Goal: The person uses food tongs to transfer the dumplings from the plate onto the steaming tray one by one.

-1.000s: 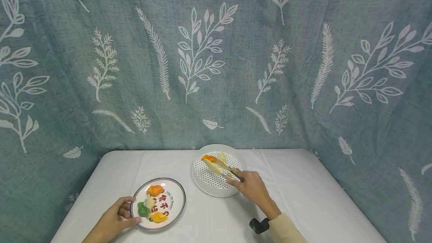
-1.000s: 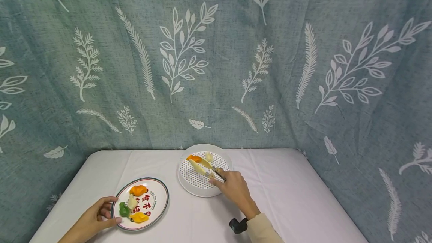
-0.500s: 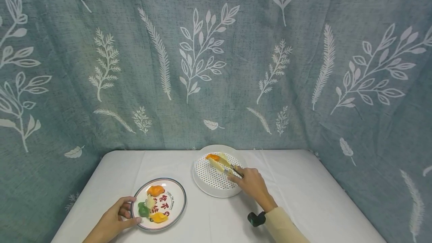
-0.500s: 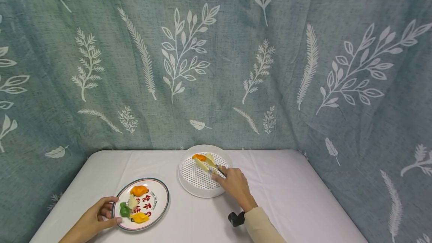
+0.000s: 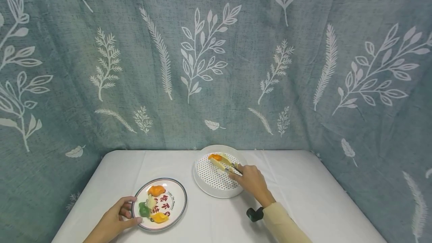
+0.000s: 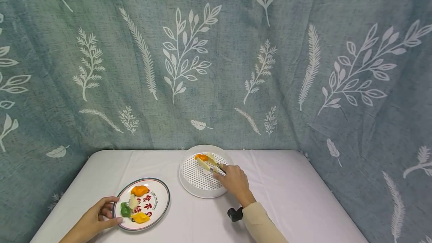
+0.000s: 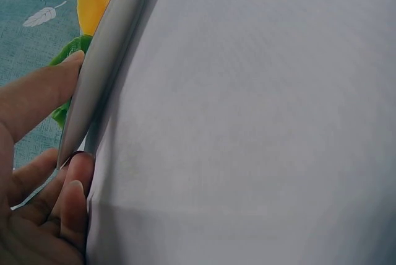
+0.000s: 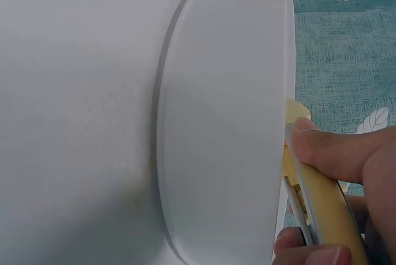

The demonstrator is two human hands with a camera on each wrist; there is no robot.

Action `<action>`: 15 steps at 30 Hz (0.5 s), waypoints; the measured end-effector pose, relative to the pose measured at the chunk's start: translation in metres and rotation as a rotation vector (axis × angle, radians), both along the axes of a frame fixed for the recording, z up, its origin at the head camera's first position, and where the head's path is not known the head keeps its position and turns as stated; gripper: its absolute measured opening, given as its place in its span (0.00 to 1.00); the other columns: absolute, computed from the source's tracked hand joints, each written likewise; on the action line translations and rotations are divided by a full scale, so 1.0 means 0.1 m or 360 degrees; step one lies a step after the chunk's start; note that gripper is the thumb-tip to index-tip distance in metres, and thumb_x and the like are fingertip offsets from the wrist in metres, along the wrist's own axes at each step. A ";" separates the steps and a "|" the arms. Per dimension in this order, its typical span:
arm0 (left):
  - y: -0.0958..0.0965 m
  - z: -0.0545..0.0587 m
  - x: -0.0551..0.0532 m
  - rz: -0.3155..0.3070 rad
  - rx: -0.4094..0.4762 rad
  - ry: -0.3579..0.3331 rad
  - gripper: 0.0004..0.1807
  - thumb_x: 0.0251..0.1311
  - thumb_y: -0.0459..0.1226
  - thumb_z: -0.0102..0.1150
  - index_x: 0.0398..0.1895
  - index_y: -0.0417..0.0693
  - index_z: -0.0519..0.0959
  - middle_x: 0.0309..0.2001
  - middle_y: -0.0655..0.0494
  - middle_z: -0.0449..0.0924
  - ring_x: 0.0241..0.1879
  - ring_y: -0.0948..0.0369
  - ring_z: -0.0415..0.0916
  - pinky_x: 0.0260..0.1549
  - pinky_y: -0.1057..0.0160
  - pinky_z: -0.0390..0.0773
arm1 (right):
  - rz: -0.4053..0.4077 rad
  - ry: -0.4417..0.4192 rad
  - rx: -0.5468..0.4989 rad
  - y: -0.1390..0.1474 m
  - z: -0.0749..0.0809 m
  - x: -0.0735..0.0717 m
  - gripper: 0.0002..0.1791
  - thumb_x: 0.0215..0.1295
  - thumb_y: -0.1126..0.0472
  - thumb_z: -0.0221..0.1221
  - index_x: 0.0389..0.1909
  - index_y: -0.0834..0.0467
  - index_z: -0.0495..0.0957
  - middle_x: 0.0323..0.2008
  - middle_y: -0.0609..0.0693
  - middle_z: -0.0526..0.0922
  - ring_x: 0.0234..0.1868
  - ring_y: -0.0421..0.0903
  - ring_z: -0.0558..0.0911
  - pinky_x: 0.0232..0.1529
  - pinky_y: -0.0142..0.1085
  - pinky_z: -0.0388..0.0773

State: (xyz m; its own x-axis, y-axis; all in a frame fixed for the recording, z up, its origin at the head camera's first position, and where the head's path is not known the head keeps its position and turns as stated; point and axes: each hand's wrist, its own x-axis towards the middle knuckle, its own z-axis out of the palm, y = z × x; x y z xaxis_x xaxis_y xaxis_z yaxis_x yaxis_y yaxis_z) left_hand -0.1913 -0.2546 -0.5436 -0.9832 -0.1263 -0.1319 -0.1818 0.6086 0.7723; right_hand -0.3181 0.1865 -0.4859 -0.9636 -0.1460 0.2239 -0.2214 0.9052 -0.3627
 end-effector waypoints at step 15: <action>-0.02 -0.03 -0.01 -0.0009 -0.0002 0.0018 0.50 0.39 0.53 0.84 0.64 0.40 0.72 0.42 0.54 0.76 0.39 0.58 0.70 0.39 0.59 0.73 | 0.0025 -0.0045 0.0104 -0.03 0.00 -0.08 0.31 0.61 0.42 0.71 0.55 0.62 0.85 0.25 0.47 0.76 0.23 0.43 0.70 0.21 0.36 0.63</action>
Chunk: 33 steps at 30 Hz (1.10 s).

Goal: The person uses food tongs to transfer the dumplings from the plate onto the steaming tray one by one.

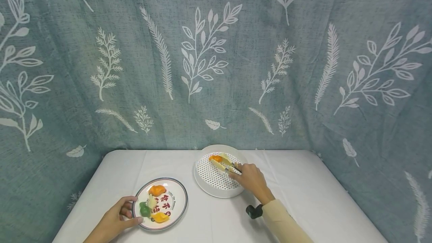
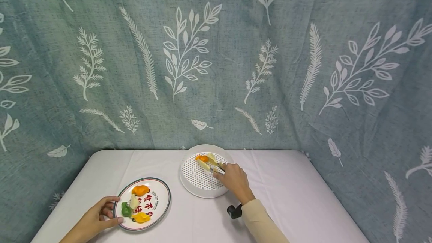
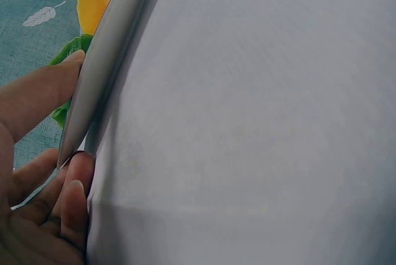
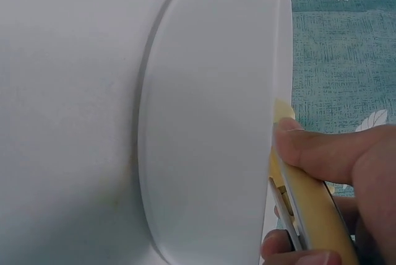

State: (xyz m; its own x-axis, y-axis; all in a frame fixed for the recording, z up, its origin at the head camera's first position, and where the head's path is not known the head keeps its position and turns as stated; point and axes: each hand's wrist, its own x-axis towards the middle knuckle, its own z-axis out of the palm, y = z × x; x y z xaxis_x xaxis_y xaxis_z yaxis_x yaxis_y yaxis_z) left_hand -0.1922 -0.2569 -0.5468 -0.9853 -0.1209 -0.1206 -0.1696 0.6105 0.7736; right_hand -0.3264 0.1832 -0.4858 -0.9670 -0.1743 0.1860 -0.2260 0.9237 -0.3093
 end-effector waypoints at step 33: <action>0.00 0.01 0.00 -0.0001 0.0009 -0.0004 0.49 0.40 0.53 0.84 0.64 0.40 0.72 0.42 0.54 0.76 0.39 0.58 0.70 0.39 0.58 0.73 | 0.0190 0.0167 -0.0279 -0.08 0.18 0.44 0.34 0.60 0.42 0.72 0.59 0.62 0.82 0.15 0.41 0.62 0.19 0.39 0.57 0.18 0.33 0.59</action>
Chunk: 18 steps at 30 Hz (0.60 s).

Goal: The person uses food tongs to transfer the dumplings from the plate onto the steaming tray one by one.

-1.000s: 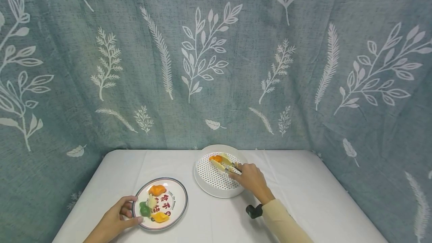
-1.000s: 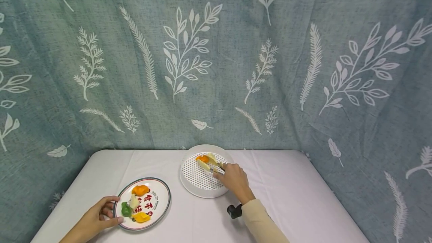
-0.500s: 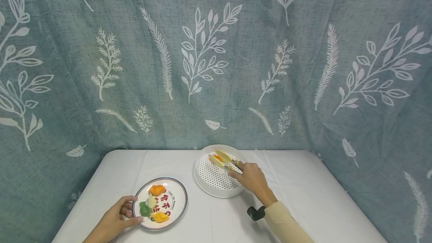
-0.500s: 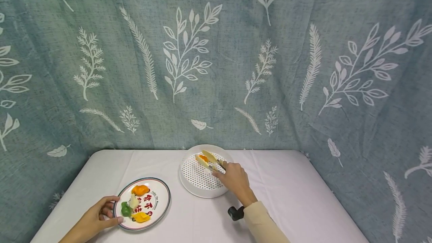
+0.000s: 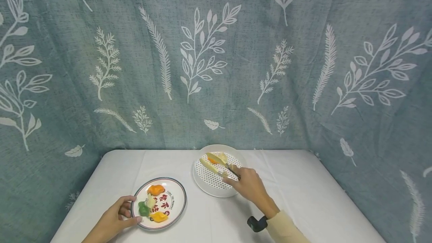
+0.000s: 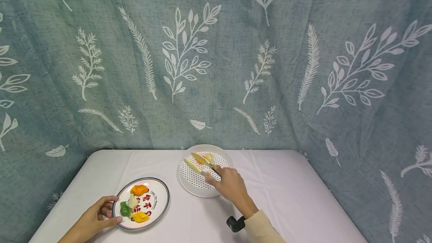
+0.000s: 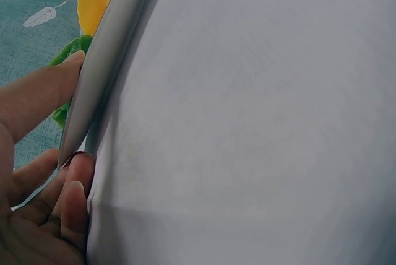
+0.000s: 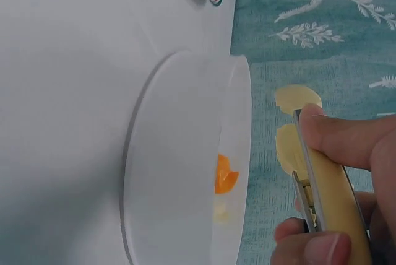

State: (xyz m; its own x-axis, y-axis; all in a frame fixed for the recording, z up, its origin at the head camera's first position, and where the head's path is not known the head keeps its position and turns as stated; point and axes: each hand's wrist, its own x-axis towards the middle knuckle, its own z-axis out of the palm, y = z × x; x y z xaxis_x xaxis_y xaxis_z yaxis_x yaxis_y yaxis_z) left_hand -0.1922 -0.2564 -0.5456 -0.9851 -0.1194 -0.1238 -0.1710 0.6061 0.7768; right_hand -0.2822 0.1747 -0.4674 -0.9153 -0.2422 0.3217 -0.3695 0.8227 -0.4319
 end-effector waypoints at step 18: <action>0.01 -0.01 -0.01 0.0007 -0.0003 -0.0002 0.50 0.39 0.53 0.84 0.65 0.39 0.71 0.42 0.53 0.76 0.39 0.57 0.70 0.39 0.58 0.73 | 0.0257 -0.0028 -0.0086 -0.24 -0.08 0.40 0.36 0.58 0.41 0.73 0.56 0.66 0.83 0.13 0.38 0.59 0.16 0.33 0.57 0.16 0.28 0.57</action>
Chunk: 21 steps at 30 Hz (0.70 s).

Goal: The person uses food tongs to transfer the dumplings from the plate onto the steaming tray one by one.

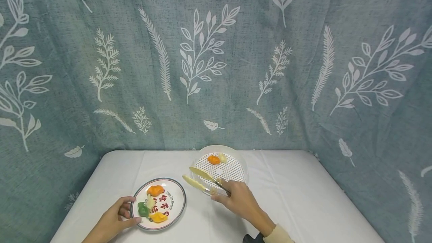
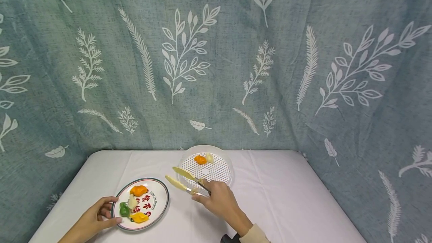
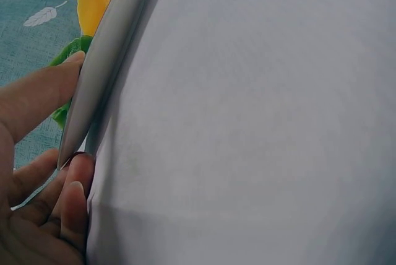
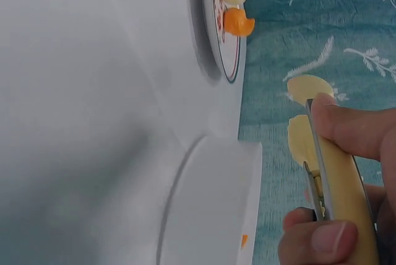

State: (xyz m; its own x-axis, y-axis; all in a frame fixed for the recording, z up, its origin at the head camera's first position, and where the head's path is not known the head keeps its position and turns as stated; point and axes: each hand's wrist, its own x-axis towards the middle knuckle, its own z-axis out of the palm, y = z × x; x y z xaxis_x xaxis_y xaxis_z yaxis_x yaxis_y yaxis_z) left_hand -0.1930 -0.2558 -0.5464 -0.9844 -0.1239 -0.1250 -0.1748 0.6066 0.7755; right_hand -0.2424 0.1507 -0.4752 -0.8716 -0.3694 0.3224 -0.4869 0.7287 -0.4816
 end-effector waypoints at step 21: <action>0.02 0.04 0.02 0.0001 0.0006 -0.0018 0.50 0.40 0.53 0.84 0.65 0.39 0.71 0.42 0.53 0.76 0.39 0.57 0.70 0.39 0.57 0.72 | 0.0391 -0.0222 0.0027 -0.25 -0.17 0.35 0.35 0.58 0.37 0.71 0.58 0.57 0.84 0.16 0.35 0.61 0.18 0.31 0.59 0.18 0.26 0.59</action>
